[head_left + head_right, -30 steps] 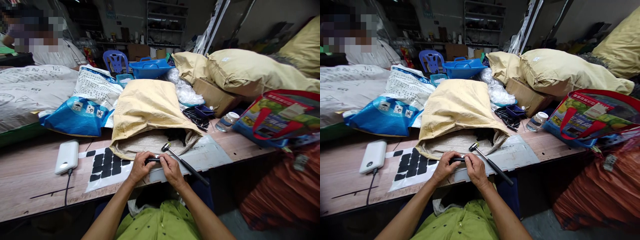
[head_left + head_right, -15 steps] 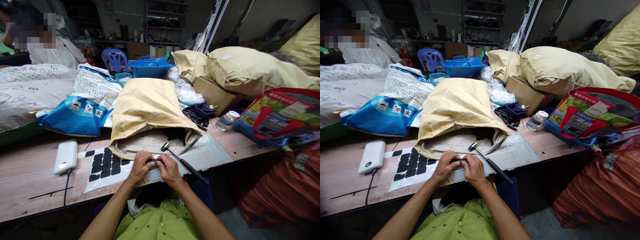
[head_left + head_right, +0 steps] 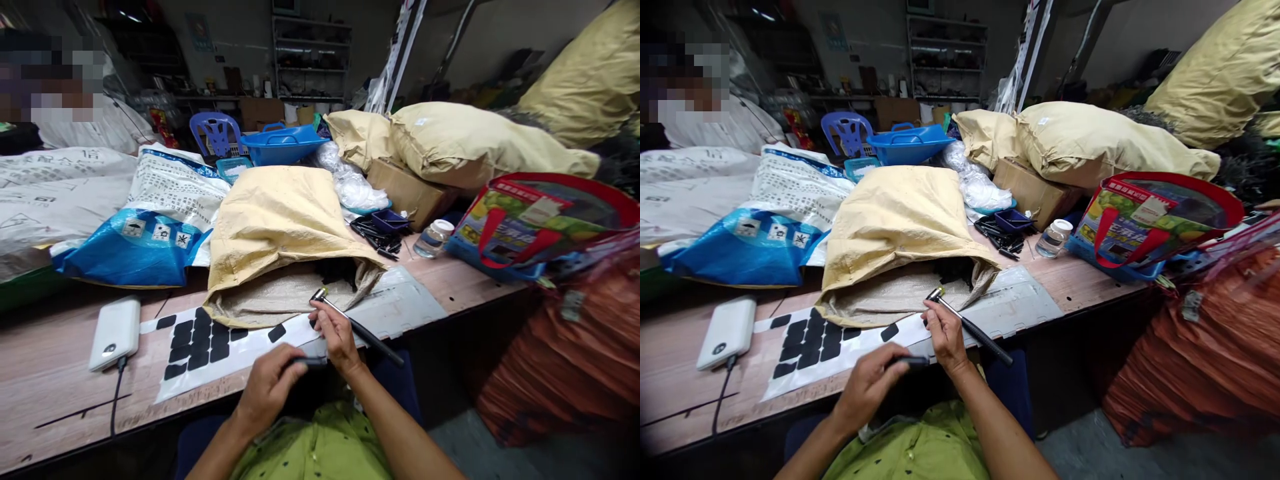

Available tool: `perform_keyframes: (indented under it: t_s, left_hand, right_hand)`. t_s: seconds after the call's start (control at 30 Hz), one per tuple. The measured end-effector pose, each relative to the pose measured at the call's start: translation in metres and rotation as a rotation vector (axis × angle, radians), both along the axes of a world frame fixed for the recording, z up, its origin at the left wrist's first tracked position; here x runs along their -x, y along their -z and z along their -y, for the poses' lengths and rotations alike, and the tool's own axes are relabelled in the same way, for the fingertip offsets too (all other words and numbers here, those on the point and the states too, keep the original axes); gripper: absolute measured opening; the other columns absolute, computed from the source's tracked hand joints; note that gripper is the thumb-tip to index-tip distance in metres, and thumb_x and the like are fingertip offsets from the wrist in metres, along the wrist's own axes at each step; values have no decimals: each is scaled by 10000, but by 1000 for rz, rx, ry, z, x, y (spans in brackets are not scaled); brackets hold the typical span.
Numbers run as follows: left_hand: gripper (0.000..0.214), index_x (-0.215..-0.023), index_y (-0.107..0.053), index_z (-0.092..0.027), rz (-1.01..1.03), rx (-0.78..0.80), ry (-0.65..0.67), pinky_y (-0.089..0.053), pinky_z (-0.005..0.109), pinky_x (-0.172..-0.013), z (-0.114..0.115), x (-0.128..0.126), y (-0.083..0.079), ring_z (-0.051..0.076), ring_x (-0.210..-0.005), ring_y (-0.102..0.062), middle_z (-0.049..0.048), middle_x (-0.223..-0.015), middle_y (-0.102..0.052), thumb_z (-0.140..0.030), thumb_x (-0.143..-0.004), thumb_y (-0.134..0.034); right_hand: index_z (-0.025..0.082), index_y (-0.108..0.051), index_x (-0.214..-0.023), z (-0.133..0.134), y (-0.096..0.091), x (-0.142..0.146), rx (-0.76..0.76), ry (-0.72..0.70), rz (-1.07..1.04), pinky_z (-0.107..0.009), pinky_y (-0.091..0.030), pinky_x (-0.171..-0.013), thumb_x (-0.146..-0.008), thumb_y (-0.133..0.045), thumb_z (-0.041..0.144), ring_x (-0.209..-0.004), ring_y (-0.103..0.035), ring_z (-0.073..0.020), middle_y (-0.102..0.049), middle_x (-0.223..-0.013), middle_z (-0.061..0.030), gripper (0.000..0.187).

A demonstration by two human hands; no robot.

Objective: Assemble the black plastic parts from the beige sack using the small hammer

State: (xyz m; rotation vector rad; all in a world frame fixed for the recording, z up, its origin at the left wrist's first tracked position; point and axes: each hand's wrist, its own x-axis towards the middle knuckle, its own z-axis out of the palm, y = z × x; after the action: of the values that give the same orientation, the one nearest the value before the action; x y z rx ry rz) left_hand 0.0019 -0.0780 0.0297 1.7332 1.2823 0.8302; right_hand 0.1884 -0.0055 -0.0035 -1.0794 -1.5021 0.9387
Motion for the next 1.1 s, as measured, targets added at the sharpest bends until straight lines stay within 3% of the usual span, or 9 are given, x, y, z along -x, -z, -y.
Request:
perform_keyframes:
  t_s: [0.1, 0.23, 0.3, 0.4, 0.57, 0.7, 0.83, 0.93, 1.1]
  left_hand:
    - [268, -982, -734, -254, -96, 230, 100, -485, 314, -776, 32, -8, 29, 223, -833, -657, 33, -887, -743, -467, -936, -580]
    - [322, -1000, -739, -182, -262, 488, -77, -494, 385, -859, 43, -14, 84, 293, -960, -671, 91, -972, -748, -438, -881, -587]
    - [399, -1139, -721, -164, -324, 533, -103, -488, 417, -917, 42, -15, 96, 317, -1035, -664, 124, -1066, -738, -426, -864, -598]
    - [507, -1295, -668, -209, -325, 497, 56, -487, 402, -941, 36, -13, 78, 301, -1062, -658, 106, -1107, -737, -403, -826, -660]
    - [401, -1111, -725, -203, -15, 570, 412, -509, 275, -683, -9, -5, 3, 184, -760, -656, 42, -914, -745, -521, -898, -606]
    - [410, -1156, -684, -165, -159, 299, 83, -494, 276, -647, -92, 4, -22, 171, -665, -634, 38, -811, -723, -487, -964, -518]
    - [408, -1331, -599, -166, -596, -5, -339, -497, 342, -876, -164, 8, -17, 256, -1007, -684, 114, -1037, -736, -312, -954, -548]
    - [372, -1293, -606, -181, -717, -75, -431, -477, 372, -947, -193, 4, -14, 297, -1182, -629, 170, -1267, -665, -341, -962, -549]
    - [359, -1155, -671, -176, -884, -44, -536, -492, 426, -903, -210, -6, -9, 350, -1101, -668, 188, -1146, -718, -449, -961, -543]
  right_hand:
    - [182, -745, -1131, -2, 1, 0, -33, 16, 20, -304, -518, -699, -1016, -482, 396, -709, -620, -165, -707, -876, -55, 358]
    - [198, -771, -1050, -1, -6, 0, -72, -10, 72, -311, -509, -739, -1013, -496, 373, -786, -631, -185, -688, -846, -49, 328]
    - [202, -773, -1038, 1, -8, 0, -68, -12, 76, -311, -507, -747, -1014, -496, 361, -794, -634, -186, -688, -849, -46, 321]
    - [203, -775, -1028, 2, -8, -1, -71, -4, 78, -309, -505, -763, -1015, -499, 348, -807, -641, -186, -692, -846, -44, 311]
    - [202, -770, -1015, 2, -6, 0, -97, 4, 83, -306, -503, -782, -1012, -505, 331, -828, -646, -186, -702, -857, -48, 295]
    - [203, -769, -1026, 1, -7, 0, -116, -18, 101, -310, -505, -793, -1007, -514, 314, -838, -650, -188, -712, -879, -52, 280]
    - [206, -776, -1034, 0, -7, -1, -152, -16, 111, -316, -514, -787, -996, -531, 300, -830, -656, -192, -724, -888, -58, 265]
    - [209, -778, -1028, -1, -6, 0, -165, -13, 122, -321, -518, -779, -989, -539, 288, -819, -661, -195, -729, -879, -60, 254]
    - [210, -772, -980, -2, -5, 2, -174, -9, 149, -311, -515, -763, -978, -543, 266, -816, -668, -192, -726, -866, -56, 236]
